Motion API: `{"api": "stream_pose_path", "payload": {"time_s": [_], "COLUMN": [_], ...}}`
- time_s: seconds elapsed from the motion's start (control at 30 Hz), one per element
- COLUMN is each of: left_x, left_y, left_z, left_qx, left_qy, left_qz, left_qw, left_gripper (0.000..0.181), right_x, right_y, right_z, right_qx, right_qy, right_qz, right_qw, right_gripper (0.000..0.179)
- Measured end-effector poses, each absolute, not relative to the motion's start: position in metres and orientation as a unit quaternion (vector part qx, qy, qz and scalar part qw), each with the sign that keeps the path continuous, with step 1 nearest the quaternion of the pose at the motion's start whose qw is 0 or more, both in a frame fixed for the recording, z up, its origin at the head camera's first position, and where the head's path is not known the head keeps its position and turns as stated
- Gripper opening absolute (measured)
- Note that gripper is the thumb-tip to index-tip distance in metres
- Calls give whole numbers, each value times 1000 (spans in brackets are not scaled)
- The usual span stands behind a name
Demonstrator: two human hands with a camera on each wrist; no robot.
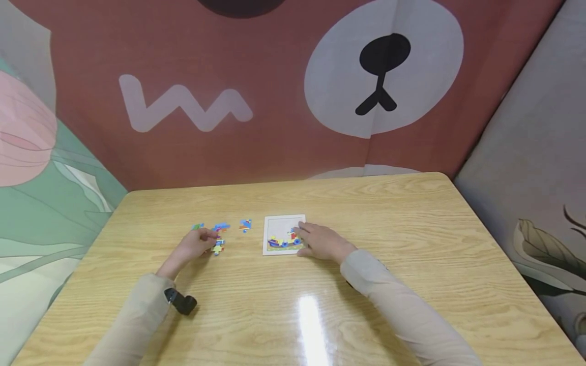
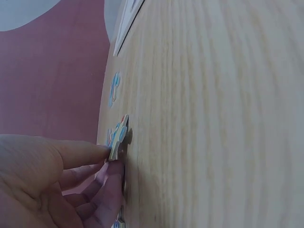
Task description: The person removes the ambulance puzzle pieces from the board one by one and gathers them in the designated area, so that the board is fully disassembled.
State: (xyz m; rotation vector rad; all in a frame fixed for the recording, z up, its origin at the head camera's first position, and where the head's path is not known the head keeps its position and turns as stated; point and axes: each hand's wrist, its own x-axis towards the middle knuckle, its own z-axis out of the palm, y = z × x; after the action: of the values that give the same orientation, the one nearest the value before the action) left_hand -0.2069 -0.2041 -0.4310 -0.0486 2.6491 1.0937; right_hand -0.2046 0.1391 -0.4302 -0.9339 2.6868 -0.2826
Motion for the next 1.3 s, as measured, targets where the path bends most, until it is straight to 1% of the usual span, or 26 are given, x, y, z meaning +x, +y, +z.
{"api": "stream_pose_path", "payload": {"time_s": [0.27, 0.53, 0.77, 0.97, 1.17, 1.3], "left_x": [-207, -210, -213, -215, -214, -214], "left_y": [-205, -197, -167, -137, -109, -94], "left_z": [-431, -425, -416, -419, -423, -426], "left_qx": [-15, 6, 34, 66, 93, 113], "left_qy": [923, 925, 915, 908, 902, 892], "left_qz": [364, 369, 394, 407, 414, 428], "left_qw": [127, 89, 84, 77, 84, 97], "left_gripper": [23, 25, 26, 23, 20, 21], "right_x": [-208, -206, -206, -207, -207, -208], "right_y": [139, 139, 140, 142, 146, 148], "right_z": [-433, -431, -432, -433, -432, -433], "right_qx": [-320, -322, -326, -315, -298, -295], "right_qy": [932, 931, 930, 933, 938, 938], "right_qz": [-101, -103, -109, -114, -118, -117], "right_qw": [140, 137, 131, 135, 135, 137], "right_gripper": [68, 69, 71, 75, 74, 73]}}
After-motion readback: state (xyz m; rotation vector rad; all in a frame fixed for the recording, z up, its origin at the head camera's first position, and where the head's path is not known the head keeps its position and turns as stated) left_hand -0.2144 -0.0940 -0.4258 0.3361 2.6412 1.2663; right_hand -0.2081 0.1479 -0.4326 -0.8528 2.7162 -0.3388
